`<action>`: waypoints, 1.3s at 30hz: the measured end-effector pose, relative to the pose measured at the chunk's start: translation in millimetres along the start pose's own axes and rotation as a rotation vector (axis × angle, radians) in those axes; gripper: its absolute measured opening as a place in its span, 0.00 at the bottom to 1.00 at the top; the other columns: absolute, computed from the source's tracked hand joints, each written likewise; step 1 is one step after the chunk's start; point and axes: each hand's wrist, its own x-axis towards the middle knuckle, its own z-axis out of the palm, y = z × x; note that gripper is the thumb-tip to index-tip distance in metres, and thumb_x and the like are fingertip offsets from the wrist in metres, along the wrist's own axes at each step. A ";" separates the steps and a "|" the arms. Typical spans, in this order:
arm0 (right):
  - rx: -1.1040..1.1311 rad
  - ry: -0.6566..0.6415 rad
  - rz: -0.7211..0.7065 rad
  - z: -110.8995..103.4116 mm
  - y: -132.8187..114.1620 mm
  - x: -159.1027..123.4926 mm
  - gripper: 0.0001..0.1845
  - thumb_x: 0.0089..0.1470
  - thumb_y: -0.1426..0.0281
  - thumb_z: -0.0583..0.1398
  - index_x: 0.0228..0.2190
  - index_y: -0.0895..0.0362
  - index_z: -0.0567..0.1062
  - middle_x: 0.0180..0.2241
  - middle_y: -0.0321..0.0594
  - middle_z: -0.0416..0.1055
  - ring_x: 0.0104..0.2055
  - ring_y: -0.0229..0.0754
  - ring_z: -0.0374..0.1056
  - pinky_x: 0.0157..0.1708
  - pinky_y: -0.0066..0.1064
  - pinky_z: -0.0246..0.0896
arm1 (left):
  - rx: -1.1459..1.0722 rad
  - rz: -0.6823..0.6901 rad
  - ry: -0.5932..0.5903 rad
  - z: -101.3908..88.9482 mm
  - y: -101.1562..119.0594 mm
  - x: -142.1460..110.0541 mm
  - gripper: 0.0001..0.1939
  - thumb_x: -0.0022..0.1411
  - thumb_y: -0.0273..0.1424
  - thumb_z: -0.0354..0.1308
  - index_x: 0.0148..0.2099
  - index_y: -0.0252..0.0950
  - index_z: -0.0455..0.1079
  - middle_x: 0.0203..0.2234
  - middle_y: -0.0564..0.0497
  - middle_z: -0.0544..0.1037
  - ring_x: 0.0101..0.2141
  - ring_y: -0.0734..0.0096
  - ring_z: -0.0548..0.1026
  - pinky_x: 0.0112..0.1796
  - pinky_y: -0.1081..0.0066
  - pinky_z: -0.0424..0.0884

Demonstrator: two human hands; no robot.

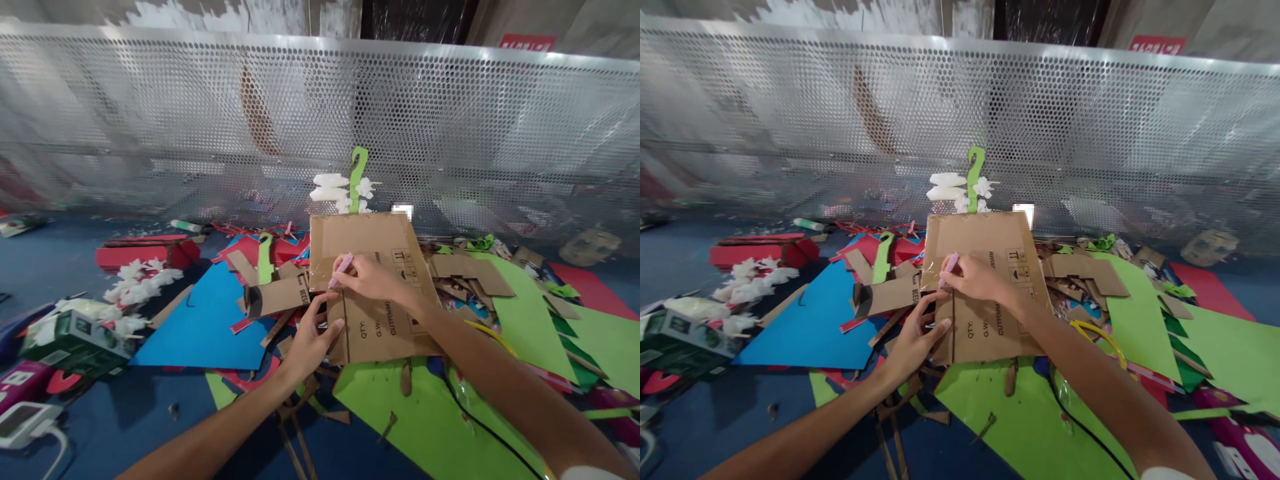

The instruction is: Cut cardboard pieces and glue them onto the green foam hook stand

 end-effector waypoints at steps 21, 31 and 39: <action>0.020 0.033 0.027 -17.8 9.4 -15.6 0.09 0.65 0.69 0.60 0.32 0.56 0.78 0.35 0.37 0.81 0.36 0.40 0.75 0.40 0.31 0.64 | 0.011 -0.016 0.005 -1.7 -0.9 0.6 0.32 0.62 0.46 0.69 0.62 0.40 0.62 0.47 0.42 0.82 0.47 0.52 0.83 0.44 0.59 0.82; -0.007 -0.003 0.039 -13.9 7.1 -17.5 0.08 0.66 0.65 0.60 0.38 0.55 0.76 0.34 0.37 0.80 0.33 0.40 0.71 0.37 0.31 0.60 | 0.022 -0.017 0.017 -3.0 -2.6 1.7 0.32 0.62 0.46 0.70 0.61 0.40 0.63 0.50 0.41 0.81 0.49 0.51 0.82 0.46 0.58 0.82; -0.011 0.019 0.022 -16.4 10.8 -22.0 0.08 0.67 0.65 0.59 0.37 0.55 0.76 0.35 0.37 0.79 0.35 0.40 0.71 0.39 0.32 0.60 | 0.004 -0.020 0.012 -2.8 -2.5 1.6 0.33 0.62 0.46 0.70 0.62 0.40 0.62 0.48 0.42 0.82 0.48 0.51 0.83 0.45 0.57 0.82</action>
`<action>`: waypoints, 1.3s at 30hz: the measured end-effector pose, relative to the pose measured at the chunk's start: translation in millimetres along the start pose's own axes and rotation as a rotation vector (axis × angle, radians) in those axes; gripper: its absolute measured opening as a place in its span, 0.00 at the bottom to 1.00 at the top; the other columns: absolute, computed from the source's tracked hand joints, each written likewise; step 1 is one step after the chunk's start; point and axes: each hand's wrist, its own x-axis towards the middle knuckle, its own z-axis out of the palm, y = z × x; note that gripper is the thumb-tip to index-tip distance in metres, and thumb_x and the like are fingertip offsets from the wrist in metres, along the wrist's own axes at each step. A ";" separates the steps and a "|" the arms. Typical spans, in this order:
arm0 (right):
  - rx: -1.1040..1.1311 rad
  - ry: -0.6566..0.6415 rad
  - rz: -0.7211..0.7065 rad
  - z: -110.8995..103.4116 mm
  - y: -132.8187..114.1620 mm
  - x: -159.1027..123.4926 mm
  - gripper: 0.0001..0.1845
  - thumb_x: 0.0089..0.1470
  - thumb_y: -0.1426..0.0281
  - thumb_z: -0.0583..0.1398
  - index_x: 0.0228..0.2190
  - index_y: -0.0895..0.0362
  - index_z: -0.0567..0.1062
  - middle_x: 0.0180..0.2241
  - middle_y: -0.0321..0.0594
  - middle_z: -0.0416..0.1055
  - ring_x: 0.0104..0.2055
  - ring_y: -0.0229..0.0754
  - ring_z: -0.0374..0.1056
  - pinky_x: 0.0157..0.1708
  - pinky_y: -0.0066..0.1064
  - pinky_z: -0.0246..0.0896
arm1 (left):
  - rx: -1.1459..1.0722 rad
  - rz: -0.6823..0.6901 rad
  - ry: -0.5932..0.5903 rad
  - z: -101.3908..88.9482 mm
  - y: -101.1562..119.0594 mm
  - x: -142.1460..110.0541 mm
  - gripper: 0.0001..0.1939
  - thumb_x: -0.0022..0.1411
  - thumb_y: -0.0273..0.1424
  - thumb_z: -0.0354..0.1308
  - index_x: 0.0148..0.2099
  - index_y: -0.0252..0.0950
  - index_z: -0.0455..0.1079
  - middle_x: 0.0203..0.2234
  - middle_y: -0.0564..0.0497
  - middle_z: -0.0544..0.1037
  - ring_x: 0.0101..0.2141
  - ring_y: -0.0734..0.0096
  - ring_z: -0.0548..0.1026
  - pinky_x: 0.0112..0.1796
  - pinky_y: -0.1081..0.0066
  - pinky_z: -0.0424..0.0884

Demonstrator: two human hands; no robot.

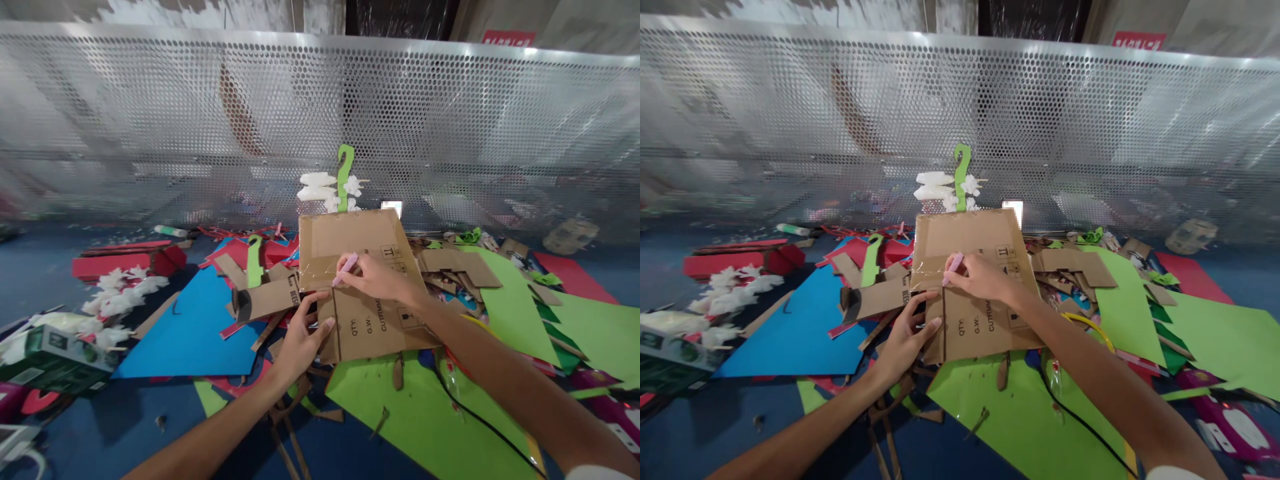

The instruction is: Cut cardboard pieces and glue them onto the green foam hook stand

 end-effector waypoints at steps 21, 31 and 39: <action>-0.256 -0.111 -0.005 61.6 -47.6 -123.0 0.11 0.70 0.63 0.56 0.43 0.53 0.78 0.39 0.43 0.79 0.42 0.49 0.74 0.41 0.41 0.63 | 0.031 0.028 0.003 0.9 2.6 -0.8 0.36 0.60 0.46 0.70 0.63 0.40 0.62 0.42 0.45 0.82 0.42 0.55 0.83 0.39 0.62 0.81; -0.311 0.609 0.086 -0.3 -15.8 -146.5 0.15 0.69 0.62 0.54 0.50 0.52 0.76 0.49 0.52 0.78 0.52 0.59 0.73 0.56 0.55 0.65 | 0.063 0.226 -0.079 -3.3 23.1 4.3 0.35 0.61 0.46 0.70 0.63 0.40 0.61 0.46 0.44 0.81 0.44 0.56 0.83 0.41 0.64 0.80; -0.037 0.906 0.147 -17.4 44.2 -132.4 0.25 0.51 0.55 0.68 0.45 0.52 0.67 0.50 0.47 0.71 0.55 0.56 0.68 0.61 0.51 0.60 | 0.173 0.339 -0.157 -7.7 35.0 9.8 0.35 0.63 0.48 0.66 0.64 0.38 0.59 0.39 0.48 0.80 0.35 0.64 0.81 0.35 0.68 0.77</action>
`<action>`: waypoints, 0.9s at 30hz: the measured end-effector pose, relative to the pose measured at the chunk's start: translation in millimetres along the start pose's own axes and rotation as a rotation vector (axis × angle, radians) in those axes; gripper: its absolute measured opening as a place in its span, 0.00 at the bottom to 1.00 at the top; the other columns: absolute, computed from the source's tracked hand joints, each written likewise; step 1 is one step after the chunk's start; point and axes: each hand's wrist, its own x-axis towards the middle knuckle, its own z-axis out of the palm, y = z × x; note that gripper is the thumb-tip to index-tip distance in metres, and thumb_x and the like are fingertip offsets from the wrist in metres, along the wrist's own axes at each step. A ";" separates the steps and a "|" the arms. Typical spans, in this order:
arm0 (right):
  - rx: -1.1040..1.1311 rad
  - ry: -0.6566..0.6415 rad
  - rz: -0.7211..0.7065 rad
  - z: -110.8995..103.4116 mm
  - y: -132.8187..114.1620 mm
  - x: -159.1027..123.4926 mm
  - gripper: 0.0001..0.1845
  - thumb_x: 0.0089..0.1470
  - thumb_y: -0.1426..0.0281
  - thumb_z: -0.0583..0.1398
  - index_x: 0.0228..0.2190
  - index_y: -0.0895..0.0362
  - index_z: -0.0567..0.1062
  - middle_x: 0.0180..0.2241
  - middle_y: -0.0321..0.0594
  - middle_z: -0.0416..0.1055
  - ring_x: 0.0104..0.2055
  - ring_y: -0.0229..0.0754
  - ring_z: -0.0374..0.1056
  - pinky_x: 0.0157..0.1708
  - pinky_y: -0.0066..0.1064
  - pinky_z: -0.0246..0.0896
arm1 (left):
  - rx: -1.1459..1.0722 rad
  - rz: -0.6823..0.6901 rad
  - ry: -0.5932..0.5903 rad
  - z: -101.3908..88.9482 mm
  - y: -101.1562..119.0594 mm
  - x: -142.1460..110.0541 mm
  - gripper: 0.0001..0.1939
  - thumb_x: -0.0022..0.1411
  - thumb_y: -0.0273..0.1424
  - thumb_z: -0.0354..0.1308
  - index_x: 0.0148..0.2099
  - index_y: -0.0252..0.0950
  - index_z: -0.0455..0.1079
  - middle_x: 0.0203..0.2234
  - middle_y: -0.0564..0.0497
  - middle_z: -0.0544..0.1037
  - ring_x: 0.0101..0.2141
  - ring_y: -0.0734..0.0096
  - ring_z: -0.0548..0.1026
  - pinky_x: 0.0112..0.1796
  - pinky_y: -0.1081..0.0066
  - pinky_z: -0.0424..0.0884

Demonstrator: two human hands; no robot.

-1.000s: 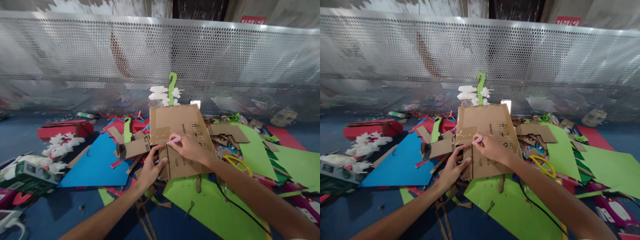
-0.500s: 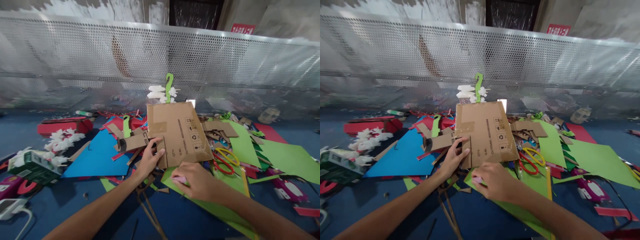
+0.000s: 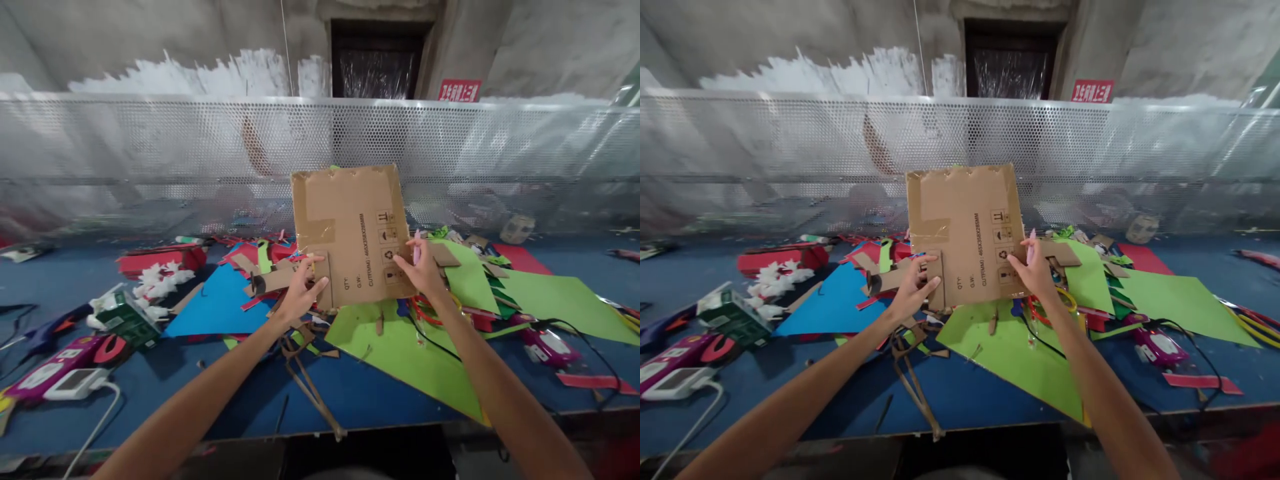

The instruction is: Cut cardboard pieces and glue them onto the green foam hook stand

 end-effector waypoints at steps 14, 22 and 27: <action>0.364 0.181 0.151 -22.4 47.5 9.6 0.27 0.41 0.60 0.71 0.38 0.49 0.62 0.41 0.37 0.68 0.45 0.48 0.70 0.49 0.43 0.68 | 0.301 -0.193 -0.296 -45.4 -11.2 6.8 0.21 0.60 0.42 0.67 0.52 0.41 0.69 0.32 0.49 0.81 0.29 0.59 0.80 0.35 0.61 0.78; 0.487 0.164 0.171 -18.1 29.0 7.7 0.28 0.40 0.62 0.71 0.37 0.49 0.61 0.45 0.40 0.72 0.48 0.49 0.71 0.49 0.42 0.69 | 0.783 0.124 -0.072 -38.2 1.6 4.9 0.24 0.67 0.45 0.61 0.60 0.40 0.76 0.37 0.41 0.83 0.29 0.53 0.77 0.38 0.62 0.71; 0.432 0.110 0.162 -15.6 19.1 4.1 0.28 0.45 0.57 0.69 0.38 0.48 0.59 0.44 0.39 0.72 0.47 0.50 0.71 0.48 0.44 0.70 | 0.474 0.030 -0.012 -31.3 20.5 11.3 0.27 0.68 0.55 0.56 0.47 0.37 0.80 0.30 0.43 0.81 0.29 0.56 0.78 0.32 0.65 0.71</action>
